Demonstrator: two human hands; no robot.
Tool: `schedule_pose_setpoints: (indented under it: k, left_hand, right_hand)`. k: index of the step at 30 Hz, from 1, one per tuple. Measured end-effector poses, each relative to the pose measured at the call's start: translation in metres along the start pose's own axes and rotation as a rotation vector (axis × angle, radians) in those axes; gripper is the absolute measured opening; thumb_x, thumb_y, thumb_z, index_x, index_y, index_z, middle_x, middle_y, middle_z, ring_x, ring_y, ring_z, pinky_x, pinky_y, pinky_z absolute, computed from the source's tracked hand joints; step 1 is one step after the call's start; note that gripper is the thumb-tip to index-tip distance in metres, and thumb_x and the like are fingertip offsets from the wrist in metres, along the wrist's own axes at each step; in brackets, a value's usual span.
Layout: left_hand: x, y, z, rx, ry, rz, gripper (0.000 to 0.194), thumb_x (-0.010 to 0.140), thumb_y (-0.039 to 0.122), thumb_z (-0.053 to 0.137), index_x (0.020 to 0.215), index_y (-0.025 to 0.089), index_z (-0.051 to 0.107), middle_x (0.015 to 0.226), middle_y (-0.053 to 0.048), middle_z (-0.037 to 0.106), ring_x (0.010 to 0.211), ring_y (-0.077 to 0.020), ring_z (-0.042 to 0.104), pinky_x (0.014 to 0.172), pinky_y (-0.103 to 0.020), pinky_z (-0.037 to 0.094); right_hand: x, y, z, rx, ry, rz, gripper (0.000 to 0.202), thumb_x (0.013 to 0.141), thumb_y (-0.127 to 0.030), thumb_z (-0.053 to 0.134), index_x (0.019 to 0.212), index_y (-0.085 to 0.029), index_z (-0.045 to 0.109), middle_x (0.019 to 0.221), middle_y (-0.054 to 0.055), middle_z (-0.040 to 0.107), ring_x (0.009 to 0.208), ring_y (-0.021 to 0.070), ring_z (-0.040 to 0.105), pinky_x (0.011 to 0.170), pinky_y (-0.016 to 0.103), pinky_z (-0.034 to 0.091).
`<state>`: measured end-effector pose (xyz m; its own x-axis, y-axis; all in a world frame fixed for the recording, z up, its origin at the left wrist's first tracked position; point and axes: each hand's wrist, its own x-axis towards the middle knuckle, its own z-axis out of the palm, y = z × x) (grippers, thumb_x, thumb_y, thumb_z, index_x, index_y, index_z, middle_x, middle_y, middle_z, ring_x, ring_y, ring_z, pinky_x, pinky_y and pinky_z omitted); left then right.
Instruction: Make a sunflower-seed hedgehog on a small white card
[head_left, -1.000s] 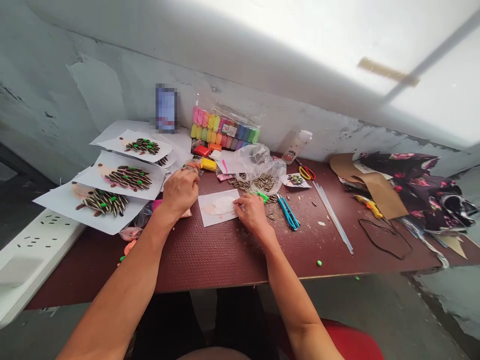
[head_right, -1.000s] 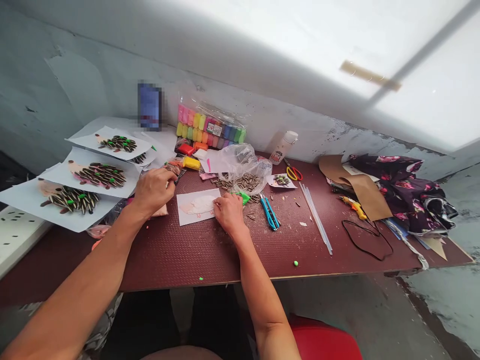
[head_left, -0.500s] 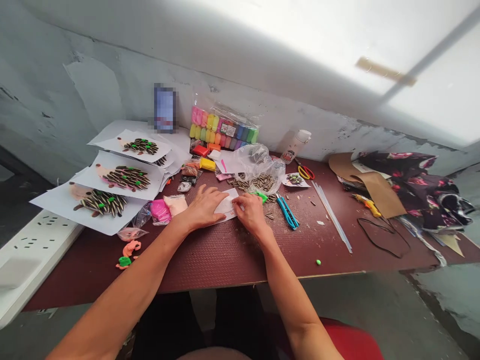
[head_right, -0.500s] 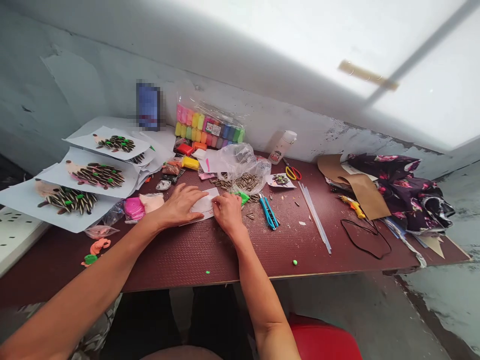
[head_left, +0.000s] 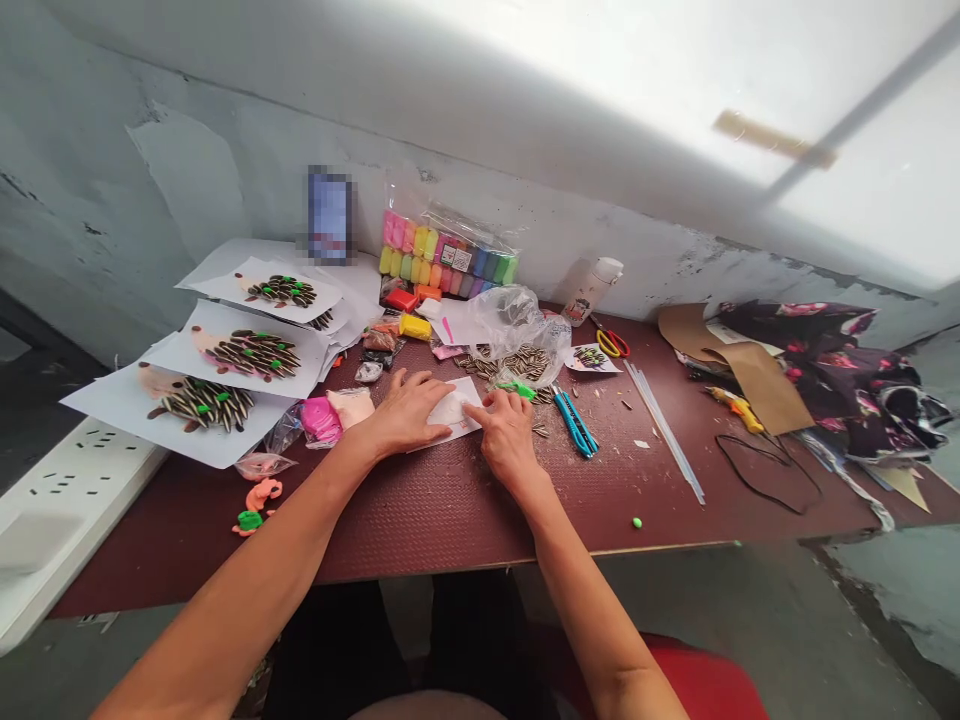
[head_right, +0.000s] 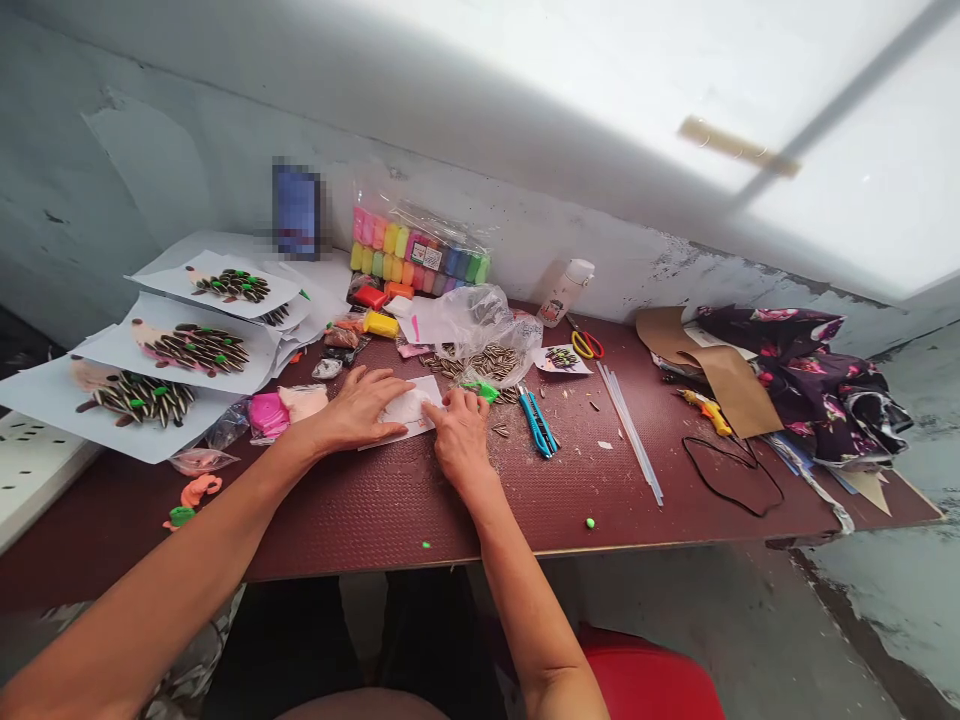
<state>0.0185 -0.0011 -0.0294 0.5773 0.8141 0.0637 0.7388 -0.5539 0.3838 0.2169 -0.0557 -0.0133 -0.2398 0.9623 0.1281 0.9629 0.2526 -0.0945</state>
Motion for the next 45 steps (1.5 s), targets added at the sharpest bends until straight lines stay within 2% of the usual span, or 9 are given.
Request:
schedule_pose_setpoints:
  k: [6, 10, 13, 17, 20, 24, 35, 39, 45]
  left_hand:
    - [0.001, -0.002, 0.002, 0.0, 0.008, 0.007, 0.063, 0.083, 0.048, 0.067, 0.142, 0.025, 0.06, 0.144, -0.012, 0.064, 0.142, -0.0387, 0.044, 0.121, -0.064, 0.02]
    - [0.001, 0.0, 0.0, 0.007, -0.007, -0.012, 0.064, 0.083, 0.047, 0.068, 0.142, 0.024, 0.061, 0.145, -0.013, 0.064, 0.143, -0.0388, 0.044, 0.121, -0.064, 0.019]
    - [0.001, 0.0, -0.001, 0.005, -0.011, -0.014, 0.064, 0.083, 0.046, 0.068, 0.142, 0.023, 0.06, 0.146, -0.013, 0.063, 0.144, -0.039, 0.044, 0.122, -0.064, 0.018]
    - [0.002, -0.001, 0.001, 0.004, -0.001, -0.001, 0.063, 0.083, 0.049, 0.067, 0.14, 0.025, 0.061, 0.144, -0.013, 0.064, 0.143, -0.0395, 0.044, 0.121, -0.066, 0.018]
    - [0.001, -0.002, 0.003, -0.002, 0.011, -0.002, 0.063, 0.083, 0.049, 0.067, 0.141, 0.025, 0.061, 0.145, -0.013, 0.064, 0.143, -0.0395, 0.044, 0.121, -0.066, 0.018]
    - [0.001, 0.0, 0.002, 0.0, 0.01, -0.011, 0.064, 0.083, 0.048, 0.067, 0.142, 0.024, 0.06, 0.146, -0.012, 0.063, 0.143, -0.0393, 0.044, 0.121, -0.065, 0.018]
    - [0.0, 0.001, 0.001, 0.013, -0.001, -0.019, 0.063, 0.084, 0.047, 0.066, 0.142, 0.025, 0.06, 0.146, -0.012, 0.064, 0.144, -0.0391, 0.043, 0.121, -0.065, 0.018]
    - [0.001, 0.002, -0.001, 0.015, -0.019, -0.025, 0.063, 0.084, 0.047, 0.066, 0.141, 0.023, 0.061, 0.146, -0.013, 0.063, 0.145, -0.0397, 0.042, 0.122, -0.065, 0.017]
    - [0.0, 0.003, -0.003, 0.014, -0.041, -0.035, 0.064, 0.084, 0.049, 0.065, 0.143, 0.025, 0.059, 0.147, -0.011, 0.062, 0.146, -0.0395, 0.04, 0.123, -0.064, 0.016]
  right_hand:
    - [-0.009, 0.001, 0.004, -0.027, 0.01, -0.058, 0.039, 0.1, -0.016, 0.049, 0.124, -0.033, 0.074, 0.119, 0.009, 0.062, 0.109, 0.0258, 0.045, 0.099, 0.04, 0.029]
    - [-0.009, 0.003, 0.007, 0.044, 0.056, -0.003, 0.042, 0.098, -0.011, 0.047, 0.12, -0.031, 0.077, 0.116, 0.009, 0.063, 0.106, 0.0251, 0.047, 0.098, 0.04, 0.032]
    - [-0.004, 0.002, 0.006, 0.05, 0.085, 0.04, 0.048, 0.096, -0.009, 0.047, 0.128, -0.034, 0.073, 0.12, 0.01, 0.061, 0.106, 0.0261, 0.047, 0.097, 0.041, 0.032]
    - [0.006, 0.0, 0.003, 0.016, 0.017, 0.029, 0.05, 0.098, -0.012, 0.048, 0.135, -0.038, 0.069, 0.123, 0.01, 0.058, 0.11, 0.0279, 0.045, 0.096, 0.042, 0.032]
    - [0.009, -0.002, 0.003, 0.009, -0.026, 0.011, 0.046, 0.099, -0.014, 0.049, 0.13, -0.038, 0.072, 0.122, 0.01, 0.058, 0.109, 0.0276, 0.045, 0.095, 0.041, 0.032]
    - [0.005, -0.005, 0.005, 0.028, -0.032, 0.0, 0.043, 0.096, -0.011, 0.049, 0.123, -0.033, 0.075, 0.122, 0.01, 0.058, 0.11, 0.027, 0.044, 0.095, 0.04, 0.033]
    - [-0.008, -0.004, 0.012, 0.129, 0.031, 0.03, 0.045, 0.096, -0.008, 0.048, 0.12, -0.032, 0.078, 0.118, 0.009, 0.06, 0.108, 0.0254, 0.046, 0.096, 0.04, 0.034]
    - [-0.008, -0.002, 0.014, 0.094, 0.066, 0.06, 0.048, 0.096, -0.008, 0.048, 0.129, -0.033, 0.073, 0.121, 0.01, 0.059, 0.108, 0.0254, 0.045, 0.097, 0.04, 0.033]
    - [-0.011, -0.003, 0.015, 0.008, 0.058, -0.014, 0.038, 0.097, -0.013, 0.052, 0.12, -0.031, 0.076, 0.121, 0.009, 0.059, 0.11, 0.0252, 0.043, 0.098, 0.039, 0.032]
